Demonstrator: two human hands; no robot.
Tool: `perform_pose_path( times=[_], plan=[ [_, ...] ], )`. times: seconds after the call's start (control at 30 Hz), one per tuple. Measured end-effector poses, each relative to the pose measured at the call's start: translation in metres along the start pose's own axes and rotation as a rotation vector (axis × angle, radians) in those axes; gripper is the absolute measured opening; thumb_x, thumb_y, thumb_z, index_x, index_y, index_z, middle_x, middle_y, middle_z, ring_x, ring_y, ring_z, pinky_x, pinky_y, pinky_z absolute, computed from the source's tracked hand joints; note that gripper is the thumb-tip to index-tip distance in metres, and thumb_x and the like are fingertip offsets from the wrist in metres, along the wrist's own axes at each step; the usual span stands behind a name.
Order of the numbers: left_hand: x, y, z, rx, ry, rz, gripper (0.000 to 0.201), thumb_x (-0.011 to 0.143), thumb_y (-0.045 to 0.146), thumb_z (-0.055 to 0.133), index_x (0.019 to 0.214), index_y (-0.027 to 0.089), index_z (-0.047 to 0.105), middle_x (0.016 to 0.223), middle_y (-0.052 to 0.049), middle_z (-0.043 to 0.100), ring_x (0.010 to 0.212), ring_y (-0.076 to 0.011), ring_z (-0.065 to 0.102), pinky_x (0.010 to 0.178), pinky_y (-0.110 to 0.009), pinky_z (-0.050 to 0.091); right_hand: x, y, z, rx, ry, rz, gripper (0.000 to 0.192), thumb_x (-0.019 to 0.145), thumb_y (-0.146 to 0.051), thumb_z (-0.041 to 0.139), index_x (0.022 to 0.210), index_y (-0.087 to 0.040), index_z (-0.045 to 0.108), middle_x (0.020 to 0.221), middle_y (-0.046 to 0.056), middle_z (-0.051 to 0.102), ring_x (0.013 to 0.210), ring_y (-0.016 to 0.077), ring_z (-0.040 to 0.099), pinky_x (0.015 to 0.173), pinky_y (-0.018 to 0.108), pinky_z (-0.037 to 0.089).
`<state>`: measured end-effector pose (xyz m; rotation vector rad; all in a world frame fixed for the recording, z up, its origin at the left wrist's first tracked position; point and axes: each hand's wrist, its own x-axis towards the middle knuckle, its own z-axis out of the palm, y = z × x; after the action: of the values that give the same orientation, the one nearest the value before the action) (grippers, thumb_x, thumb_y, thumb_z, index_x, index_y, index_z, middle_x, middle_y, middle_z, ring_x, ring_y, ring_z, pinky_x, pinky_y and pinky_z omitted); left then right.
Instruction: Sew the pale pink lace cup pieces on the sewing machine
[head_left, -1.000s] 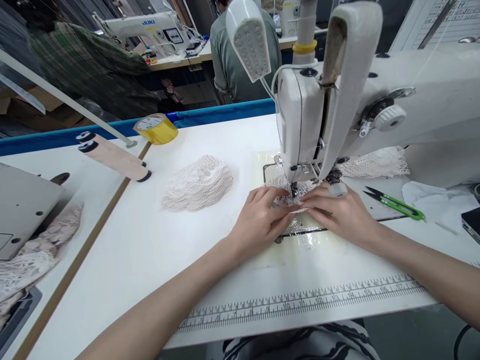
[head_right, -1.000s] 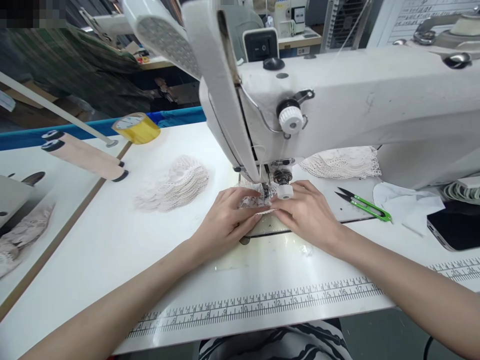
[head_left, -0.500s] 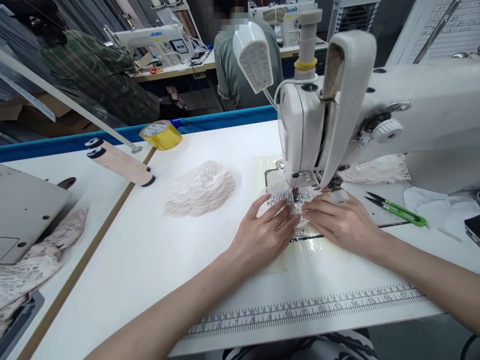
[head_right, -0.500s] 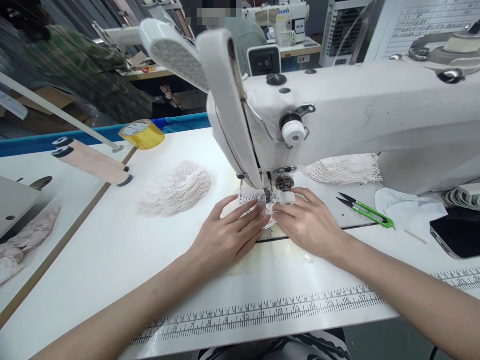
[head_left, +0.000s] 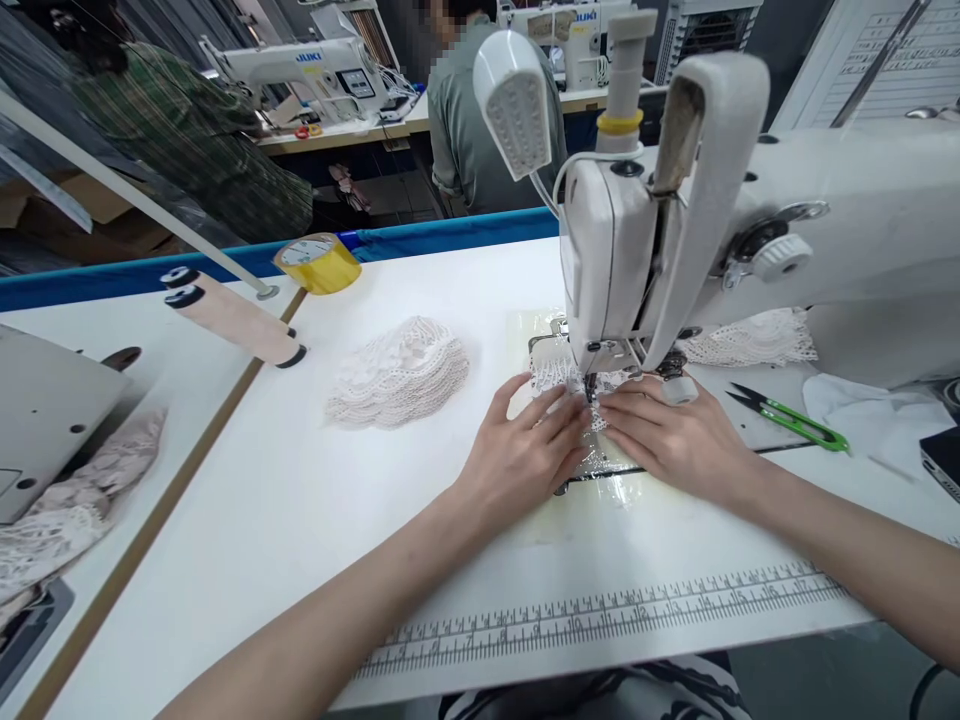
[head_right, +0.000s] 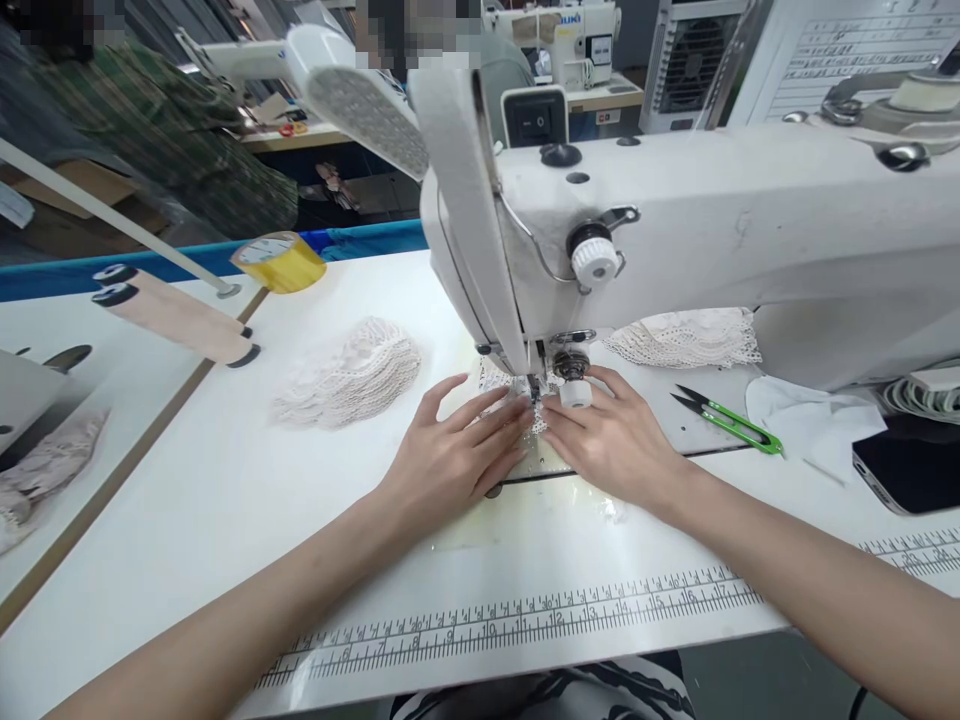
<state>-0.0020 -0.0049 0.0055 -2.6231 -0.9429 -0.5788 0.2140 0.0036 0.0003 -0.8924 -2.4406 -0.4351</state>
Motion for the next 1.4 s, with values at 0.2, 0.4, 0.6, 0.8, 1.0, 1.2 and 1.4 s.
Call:
perform_pose_path(
  times=[0.2,0.4,0.6,0.8,1.0,1.2,1.4],
  plan=[
    [-0.005,0.008,-0.005,-0.023,0.0,-0.005,0.029,0.094,0.03,0.048,0.114,0.015,0.063,0.114,-0.006,0.068,0.108,-0.019,0.061,0.104,-0.045,0.034,-0.005,-0.003,-0.003,-0.004,-0.011,-0.018,0.019,0.093,-0.025,0.054,0.099,-0.015,0.068,0.106,0.001,0.07,0.086,0.0179,0.063,0.095,0.04,0.04],
    [-0.004,0.005,-0.002,-0.029,-0.007,-0.008,0.029,0.095,0.03,0.047,0.115,0.015,0.062,0.115,-0.007,0.067,0.109,-0.0196,0.061,0.105,-0.046,0.033,-0.004,-0.002,-0.001,-0.024,-0.022,-0.003,0.02,0.094,-0.024,0.051,0.101,-0.016,0.069,0.106,-0.001,0.071,0.086,0.0188,0.064,0.096,0.041,0.039],
    [-0.002,0.003,0.0,-0.051,-0.011,-0.02,0.029,0.095,0.03,0.047,0.115,0.016,0.062,0.116,-0.007,0.067,0.11,-0.0207,0.061,0.106,-0.047,0.033,-0.005,-0.001,0.0,-0.031,-0.053,0.021,0.023,0.095,-0.025,0.049,0.103,-0.016,0.069,0.101,0.001,0.072,0.087,0.0194,0.065,0.097,0.041,0.038],
    [0.001,0.0,0.001,-0.07,-0.017,-0.036,0.029,0.095,0.03,0.047,0.116,0.017,0.062,0.115,-0.006,0.067,0.11,-0.0209,0.061,0.106,-0.047,0.033,-0.004,0.001,0.003,-0.076,-0.048,0.045,0.027,0.095,-0.027,0.05,0.109,-0.013,0.067,0.09,0.004,0.073,0.086,0.0198,0.064,0.099,0.04,0.036],
    [0.003,-0.003,0.004,-0.061,0.0,-0.041,0.029,0.095,0.03,0.047,0.115,0.017,0.062,0.115,-0.004,0.067,0.108,-0.0197,0.061,0.105,-0.046,0.032,-0.001,0.002,0.003,-0.095,-0.07,0.056,0.029,0.095,-0.03,0.049,0.111,-0.013,0.066,0.092,0.007,0.073,0.091,0.0207,0.063,0.098,0.04,0.036],
    [0.004,-0.005,0.005,-0.045,-0.006,-0.049,0.03,0.095,0.032,0.046,0.115,0.017,0.062,0.115,-0.005,0.067,0.108,-0.0204,0.061,0.105,-0.046,0.032,0.0,0.003,0.004,-0.108,-0.082,0.056,0.031,0.095,-0.031,0.048,0.114,-0.013,0.065,0.098,0.007,0.072,0.094,0.0216,0.062,0.098,0.042,0.036],
    [0.004,-0.004,0.005,-0.048,-0.009,-0.057,0.03,0.095,0.032,0.047,0.116,0.017,0.062,0.116,-0.005,0.067,0.108,-0.0206,0.061,0.105,-0.046,0.032,0.0,0.001,0.004,-0.106,-0.107,0.071,0.033,0.096,-0.031,0.045,0.116,-0.013,0.064,0.098,0.008,0.072,0.094,0.0224,0.062,0.095,0.044,0.039]
  ],
)
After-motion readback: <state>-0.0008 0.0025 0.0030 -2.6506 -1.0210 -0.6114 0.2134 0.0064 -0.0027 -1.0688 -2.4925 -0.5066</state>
